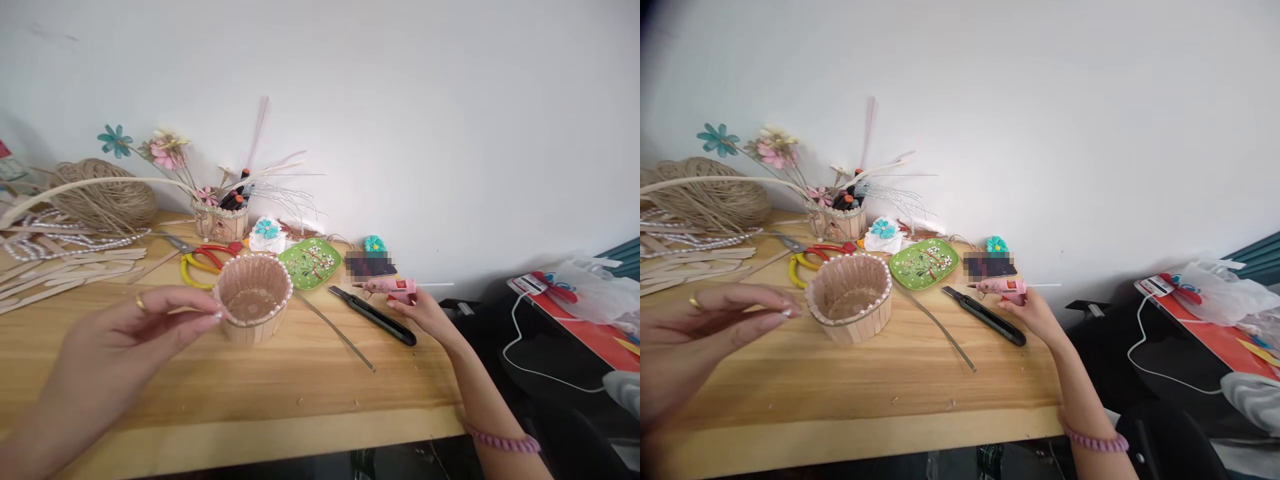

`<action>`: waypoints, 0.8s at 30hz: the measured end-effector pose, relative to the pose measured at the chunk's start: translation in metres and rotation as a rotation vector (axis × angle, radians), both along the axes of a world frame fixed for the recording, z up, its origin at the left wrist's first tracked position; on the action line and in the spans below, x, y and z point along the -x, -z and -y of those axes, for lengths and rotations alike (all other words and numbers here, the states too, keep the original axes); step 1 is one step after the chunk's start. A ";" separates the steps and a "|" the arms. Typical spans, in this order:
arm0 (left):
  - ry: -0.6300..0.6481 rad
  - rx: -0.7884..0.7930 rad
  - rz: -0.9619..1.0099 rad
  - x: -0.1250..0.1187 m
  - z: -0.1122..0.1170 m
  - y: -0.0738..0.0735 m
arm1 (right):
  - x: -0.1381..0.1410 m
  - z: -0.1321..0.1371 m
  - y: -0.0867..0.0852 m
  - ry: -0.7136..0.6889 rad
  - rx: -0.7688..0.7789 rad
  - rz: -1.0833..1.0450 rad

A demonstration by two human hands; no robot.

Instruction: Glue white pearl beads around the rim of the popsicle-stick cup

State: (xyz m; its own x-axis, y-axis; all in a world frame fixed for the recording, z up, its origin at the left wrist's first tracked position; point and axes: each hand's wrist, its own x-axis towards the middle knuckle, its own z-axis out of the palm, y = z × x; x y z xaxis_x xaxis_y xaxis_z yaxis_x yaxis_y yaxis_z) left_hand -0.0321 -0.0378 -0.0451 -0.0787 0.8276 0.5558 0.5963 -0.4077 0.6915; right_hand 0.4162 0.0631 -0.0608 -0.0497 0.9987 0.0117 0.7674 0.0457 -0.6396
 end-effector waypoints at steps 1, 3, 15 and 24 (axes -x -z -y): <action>0.059 0.065 0.101 -0.008 0.003 -0.007 | -0.004 0.005 -0.002 0.016 -0.017 0.005; 0.190 0.188 0.263 -0.022 0.006 -0.018 | -0.012 0.018 -0.006 0.077 -0.064 0.061; 0.358 0.547 0.883 -0.055 0.028 -0.015 | 0.179 0.123 -0.055 -0.235 -0.732 -0.222; 0.344 0.613 1.066 -0.060 0.039 -0.015 | 0.228 0.126 -0.054 -0.491 -0.753 -0.330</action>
State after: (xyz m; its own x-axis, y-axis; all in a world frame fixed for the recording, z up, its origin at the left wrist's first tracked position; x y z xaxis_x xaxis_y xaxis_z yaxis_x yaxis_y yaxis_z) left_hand 0.0284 -0.0768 -0.0303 0.0198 0.9915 -0.1285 -0.4400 0.1240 0.8894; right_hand 0.1878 -0.0632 -0.0066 -0.3405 0.5918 0.7307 0.3390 0.8021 -0.4916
